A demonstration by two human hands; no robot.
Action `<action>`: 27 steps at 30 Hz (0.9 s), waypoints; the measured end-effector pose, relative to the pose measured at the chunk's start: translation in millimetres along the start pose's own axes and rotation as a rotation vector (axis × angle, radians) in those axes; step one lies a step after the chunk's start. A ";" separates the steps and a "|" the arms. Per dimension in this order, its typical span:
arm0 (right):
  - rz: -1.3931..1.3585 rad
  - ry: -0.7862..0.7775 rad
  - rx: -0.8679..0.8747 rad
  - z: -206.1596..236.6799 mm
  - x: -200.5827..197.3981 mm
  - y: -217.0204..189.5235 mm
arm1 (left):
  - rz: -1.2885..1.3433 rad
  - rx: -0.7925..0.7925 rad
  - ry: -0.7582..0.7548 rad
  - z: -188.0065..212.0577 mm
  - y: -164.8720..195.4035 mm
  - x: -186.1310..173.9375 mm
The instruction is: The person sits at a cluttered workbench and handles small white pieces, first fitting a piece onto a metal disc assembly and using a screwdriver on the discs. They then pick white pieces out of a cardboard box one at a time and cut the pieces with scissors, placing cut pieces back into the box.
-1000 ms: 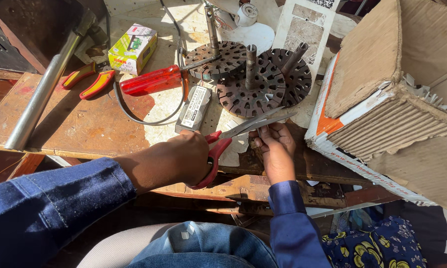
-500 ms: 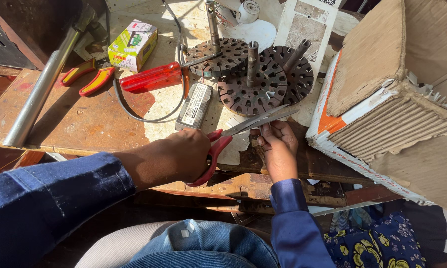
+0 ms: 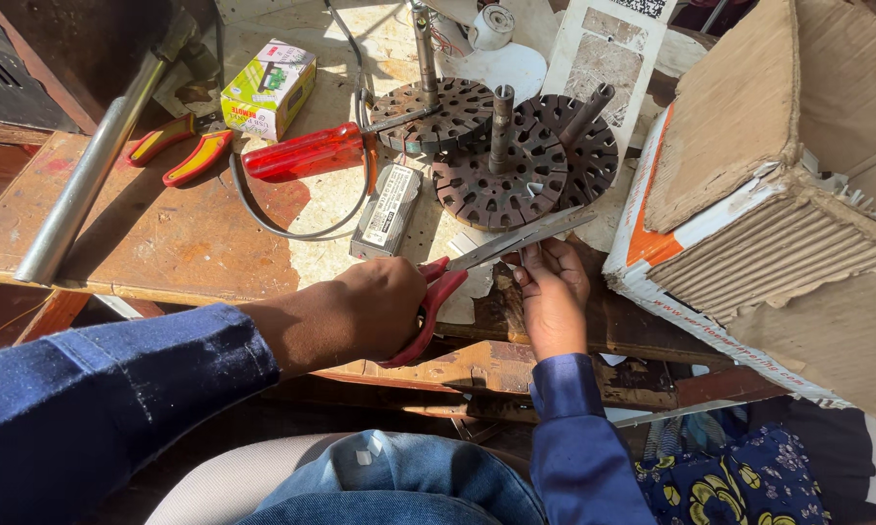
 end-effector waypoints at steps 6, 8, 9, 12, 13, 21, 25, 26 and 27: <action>-0.092 0.035 -0.049 -0.6 -1.9 2.2 | 0.213 -0.127 0.110 14.2 -7.8 -26.8; -0.086 0.042 -0.027 -0.5 -0.1 5.7 | 0.078 -0.033 0.148 17.6 3.9 -39.3; -0.089 0.041 -0.018 -1.6 2.5 7.2 | 0.106 -0.050 0.137 19.9 4.1 -42.2; -0.034 -0.059 -0.034 0.2 17.0 3.6 | -0.001 -0.097 0.046 28.4 4.5 -43.9; -0.016 -0.053 -0.024 1.5 18.6 3.4 | -0.157 -0.106 -0.016 31.4 3.6 -41.3; -0.074 -0.054 -0.061 1.7 33.5 -5.4 | -0.140 -0.469 0.133 46.1 -31.5 -50.9; -0.036 -0.079 -0.025 3.0 39.1 -1.3 | -0.139 -0.382 0.169 42.7 -30.6 -50.0; -0.016 -0.086 -0.007 3.8 40.2 0.4 | -0.142 -0.357 0.184 41.5 -30.0 -51.6; 0.004 -0.093 0.008 4.1 41.4 1.6 | -0.172 -0.330 0.116 38.4 -29.5 -47.7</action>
Point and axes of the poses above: each hand's wrist, its own z-axis away from the middle knuckle, its own x-axis out of the palm, y = z × x, the point moved 8 cm from there along -z, towards the middle knuckle, and after that the axes turned 6 degrees about -z, right-handed, at the moved point
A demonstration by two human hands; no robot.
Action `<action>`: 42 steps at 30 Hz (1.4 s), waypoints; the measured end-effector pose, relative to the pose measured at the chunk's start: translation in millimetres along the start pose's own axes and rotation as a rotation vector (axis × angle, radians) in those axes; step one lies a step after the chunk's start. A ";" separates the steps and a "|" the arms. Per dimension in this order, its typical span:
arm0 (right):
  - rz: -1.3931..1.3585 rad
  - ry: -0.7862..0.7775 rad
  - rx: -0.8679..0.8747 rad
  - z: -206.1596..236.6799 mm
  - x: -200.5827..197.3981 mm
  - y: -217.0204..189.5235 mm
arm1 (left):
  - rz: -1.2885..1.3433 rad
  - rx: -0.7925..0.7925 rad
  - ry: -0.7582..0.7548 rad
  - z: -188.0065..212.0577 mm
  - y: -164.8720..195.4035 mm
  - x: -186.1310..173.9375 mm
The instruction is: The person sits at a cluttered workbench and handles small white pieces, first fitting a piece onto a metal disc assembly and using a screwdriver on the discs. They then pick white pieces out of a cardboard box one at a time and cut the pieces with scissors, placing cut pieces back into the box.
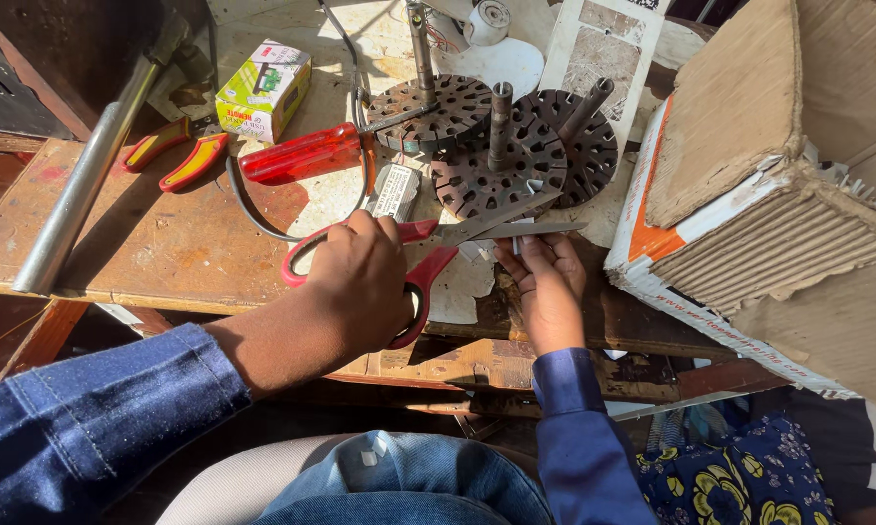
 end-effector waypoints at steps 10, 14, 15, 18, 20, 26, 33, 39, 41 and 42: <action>0.020 -0.004 0.008 7.8 10.1 -4.4 | 0.041 0.013 -0.117 -8.0 5.2 0.8; -0.012 -0.014 -0.013 11.7 15.3 -6.9 | 0.126 0.002 -0.137 -9.8 2.3 -0.4; -0.025 -0.024 -0.024 11.7 17.0 -7.6 | 0.176 -0.013 -0.154 -10.0 0.6 0.1; -0.006 0.009 -0.011 14.0 16.2 -5.1 | 0.255 -0.021 -0.194 -6.1 -1.8 2.0; -0.031 -0.019 -0.024 17.1 19.1 -4.5 | 0.210 0.024 -0.189 -3.8 0.4 0.3; -0.062 -0.022 -0.048 22.5 17.8 -1.1 | 0.276 0.051 -0.095 5.5 -1.2 -7.8; -0.092 -0.026 -0.040 11.0 13.6 5.0 | 0.364 -0.027 -0.008 3.2 -10.2 -4.9; -0.068 0.006 -0.045 9.1 11.6 5.5 | 0.426 0.056 0.205 1.3 -10.3 -13.3; -0.058 0.011 -0.045 10.3 11.4 5.5 | 0.416 0.040 0.168 0.3 -11.7 -8.7; -0.054 0.014 -0.045 10.7 11.2 5.7 | 0.422 0.036 0.146 0.0 -11.8 -6.0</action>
Point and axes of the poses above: each hand's wrist, its own z-axis away from the middle knuckle, its own x-axis out of the palm, y = z × x, the point moved 8 cm from there along -z, towards the middle knuckle, and after that the axes turned 6 degrees about -z, right-handed, at the moved point
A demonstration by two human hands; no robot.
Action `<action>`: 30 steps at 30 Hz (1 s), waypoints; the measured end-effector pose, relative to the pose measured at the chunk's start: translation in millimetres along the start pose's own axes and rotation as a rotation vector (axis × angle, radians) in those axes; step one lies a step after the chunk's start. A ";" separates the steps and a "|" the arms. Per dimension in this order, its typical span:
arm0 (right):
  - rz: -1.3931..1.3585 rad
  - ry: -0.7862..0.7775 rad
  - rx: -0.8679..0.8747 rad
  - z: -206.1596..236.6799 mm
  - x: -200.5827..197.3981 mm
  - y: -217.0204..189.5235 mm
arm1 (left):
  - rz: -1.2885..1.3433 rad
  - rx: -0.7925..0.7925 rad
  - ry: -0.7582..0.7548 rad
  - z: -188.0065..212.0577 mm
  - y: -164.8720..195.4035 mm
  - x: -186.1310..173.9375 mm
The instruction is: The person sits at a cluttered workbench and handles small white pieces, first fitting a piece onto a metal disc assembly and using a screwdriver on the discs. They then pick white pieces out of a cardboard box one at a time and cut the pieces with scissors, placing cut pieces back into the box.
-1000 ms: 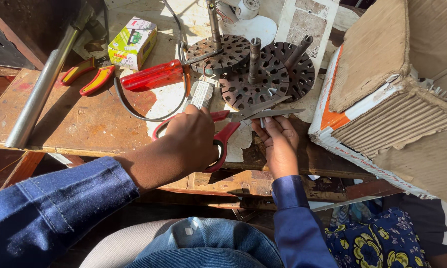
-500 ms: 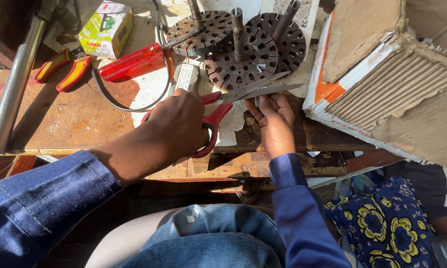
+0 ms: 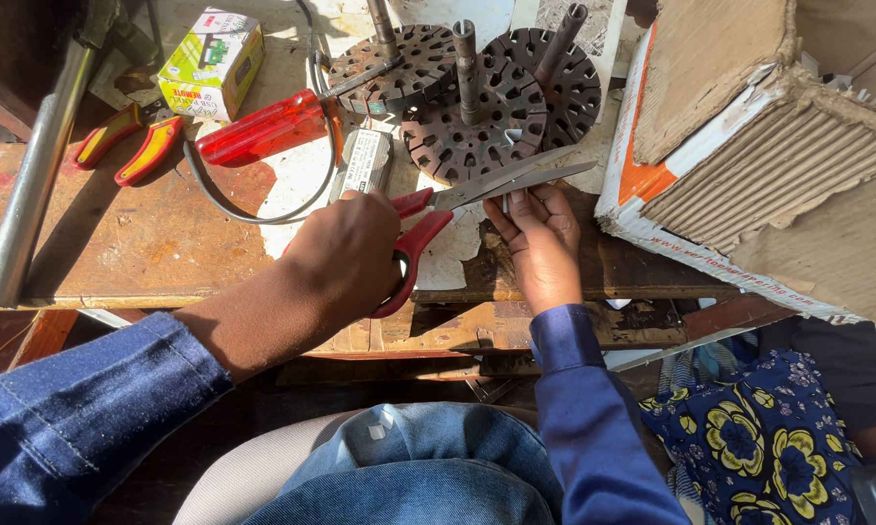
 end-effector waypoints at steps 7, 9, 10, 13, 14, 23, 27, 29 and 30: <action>-0.010 0.002 0.009 -0.6 1.2 -2.4 | -0.161 0.067 0.063 -3.8 6.8 1.6; -0.029 0.014 0.012 -0.7 -0.8 -1.9 | -0.180 0.069 0.070 -3.5 7.9 4.1; -0.064 0.009 0.001 0.2 -2.0 -2.5 | -0.151 0.085 0.081 -3.1 9.0 4.0; -0.140 -0.009 -0.025 0.5 -6.6 -3.9 | -0.257 0.229 0.234 1.1 18.0 -8.1; -0.141 -0.013 -0.027 0.0 -7.8 -3.0 | -0.323 0.293 0.304 3.8 22.3 -13.8; -0.108 -0.011 -0.003 -9.5 -11.2 1.0 | -0.498 -0.090 0.087 3.4 0.7 -16.2; -0.088 -0.032 -0.001 -7.3 -5.6 -2.7 | -0.413 -0.065 -0.053 -2.1 -0.7 -6.7; -0.038 -0.035 0.024 -7.0 -3.2 -2.0 | -0.366 -0.027 -0.131 -3.9 1.2 -0.3; -0.014 -0.035 0.035 -6.8 -2.8 -1.7 | -0.323 -0.039 -0.147 -3.9 0.5 0.6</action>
Point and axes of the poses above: each hand's wrist, its own z-axis away from the middle knuckle, its own x-axis out of the palm, y = z × x, the point moved 8 cm from there along -z, towards the middle knuckle, and after that the axes turned 6 degrees about -z, right-handed, at the moved point
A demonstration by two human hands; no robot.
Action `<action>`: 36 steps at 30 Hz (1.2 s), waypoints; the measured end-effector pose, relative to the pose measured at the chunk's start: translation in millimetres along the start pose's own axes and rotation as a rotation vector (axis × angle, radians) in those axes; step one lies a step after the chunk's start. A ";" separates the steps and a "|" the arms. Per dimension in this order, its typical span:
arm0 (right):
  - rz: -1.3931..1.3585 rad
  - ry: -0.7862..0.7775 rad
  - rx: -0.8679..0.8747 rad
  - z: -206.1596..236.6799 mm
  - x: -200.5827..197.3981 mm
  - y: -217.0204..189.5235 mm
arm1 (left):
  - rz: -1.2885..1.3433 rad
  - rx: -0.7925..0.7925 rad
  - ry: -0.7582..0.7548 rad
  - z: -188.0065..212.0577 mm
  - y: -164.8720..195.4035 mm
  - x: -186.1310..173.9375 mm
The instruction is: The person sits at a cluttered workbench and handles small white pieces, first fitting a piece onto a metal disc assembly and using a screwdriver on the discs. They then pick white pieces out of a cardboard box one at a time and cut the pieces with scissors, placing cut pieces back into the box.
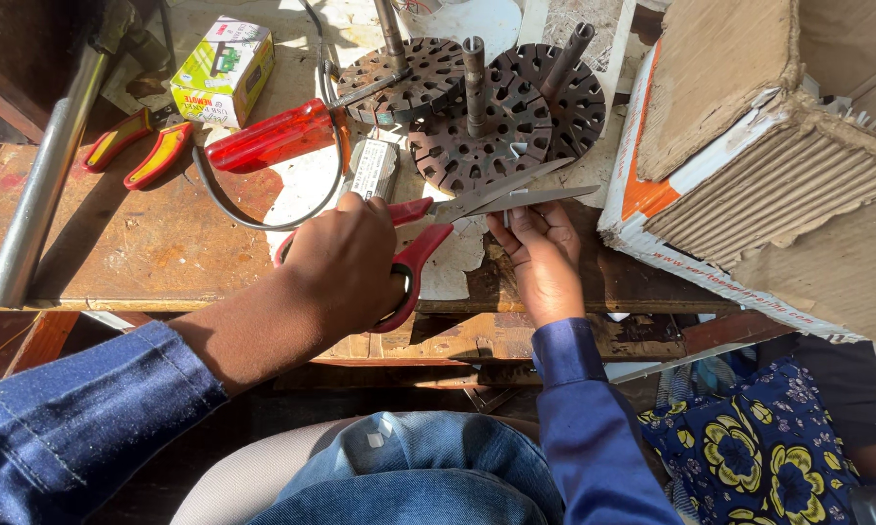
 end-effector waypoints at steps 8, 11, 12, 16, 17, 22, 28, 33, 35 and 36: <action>0.053 -0.030 -0.028 4.4 -3.7 2.0 | 0.021 0.073 -0.051 8.8 8.0 -2.3; 0.033 -0.078 -0.027 7.6 -2.2 0.8 | 0.088 -0.004 -0.249 17.0 8.0 16.2; 0.026 -0.098 -0.022 8.9 -0.7 0.3 | 0.096 0.000 -0.240 18.8 10.3 17.6; 0.085 -0.029 0.030 14.7 -5.6 0.2 | 0.066 0.063 -0.217 22.3 23.1 27.1; 0.090 -0.021 0.036 16.4 -6.2 -0.4 | 0.043 0.088 -0.216 22.6 26.4 29.9; 0.027 -0.016 0.019 19.3 -7.5 -5.6 | -0.098 0.296 -0.340 20.2 50.9 51.2; 0.079 0.003 0.031 19.4 -14.1 -7.1 | -0.044 0.287 -0.213 15.5 44.9 51.3; 0.042 -0.013 0.036 15.2 -17.7 -4.9 | 0.170 0.134 -0.177 14.7 38.5 53.2; 0.028 0.007 0.003 15.4 -21.7 -7.3 | 0.330 0.087 -0.136 13.0 37.4 49.6; 0.020 0.016 -0.013 15.7 -23.3 -8.5 | 0.201 0.166 -0.170 12.4 43.7 51.4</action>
Point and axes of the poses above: each hand's wrist, its own z-axis away from the middle knuckle, its own x-axis out of the palm, y = z × x, the point moved 8 cm from there along -z, towards the middle knuckle, and after that the axes turned 6 degrees about -z, right-handed, at the moved point
